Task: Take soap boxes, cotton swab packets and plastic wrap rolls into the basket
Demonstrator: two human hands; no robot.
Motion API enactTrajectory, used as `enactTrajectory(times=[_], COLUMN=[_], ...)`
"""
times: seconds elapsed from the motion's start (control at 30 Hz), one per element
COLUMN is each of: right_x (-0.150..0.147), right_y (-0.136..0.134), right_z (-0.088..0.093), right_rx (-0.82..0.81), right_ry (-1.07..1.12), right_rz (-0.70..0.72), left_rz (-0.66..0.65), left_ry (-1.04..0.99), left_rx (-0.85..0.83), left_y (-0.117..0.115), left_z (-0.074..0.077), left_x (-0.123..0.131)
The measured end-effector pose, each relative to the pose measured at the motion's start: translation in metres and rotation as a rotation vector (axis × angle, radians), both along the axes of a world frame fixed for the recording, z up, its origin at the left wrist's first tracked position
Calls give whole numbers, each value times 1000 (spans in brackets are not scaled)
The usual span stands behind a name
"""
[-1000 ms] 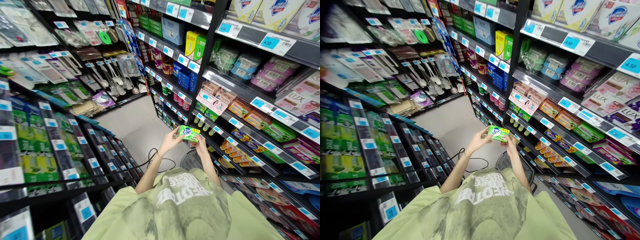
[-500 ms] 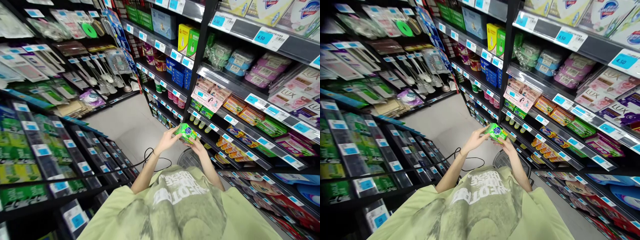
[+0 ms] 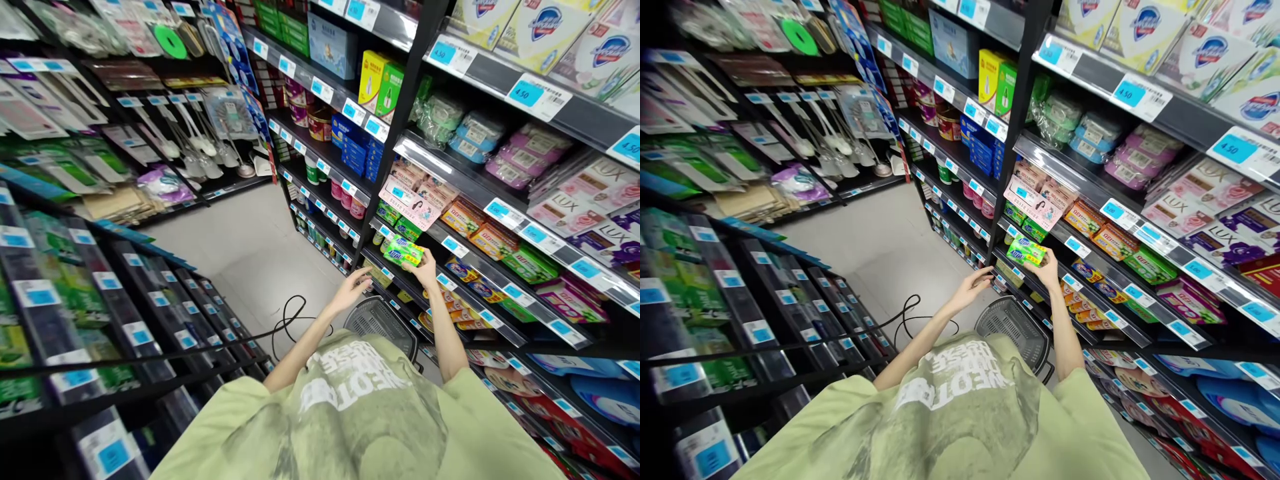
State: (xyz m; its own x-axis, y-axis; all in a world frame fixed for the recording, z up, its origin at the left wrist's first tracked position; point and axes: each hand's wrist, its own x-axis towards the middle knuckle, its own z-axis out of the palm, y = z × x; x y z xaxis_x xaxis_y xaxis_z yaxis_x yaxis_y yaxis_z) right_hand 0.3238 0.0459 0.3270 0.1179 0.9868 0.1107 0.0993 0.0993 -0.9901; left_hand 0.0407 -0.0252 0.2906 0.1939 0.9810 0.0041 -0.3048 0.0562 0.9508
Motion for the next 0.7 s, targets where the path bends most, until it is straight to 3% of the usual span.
enactTrajectory(times=[0.13, 0.33, 0.7], right_x=[23, 32, 38], right_y=[37, 76, 93], right_z=[-16, -24, -21], right_rx=[96, 119, 145], right_ry=[-59, -34, -237], right_rz=[-166, -175, -204], left_rz=[-5, -8, 1], left_ry=[112, 128, 204], left_rx=[23, -43, 13], left_y=[-8, -17, -22], left_z=[-6, 0, -2], left_x=[-11, -18, -10])
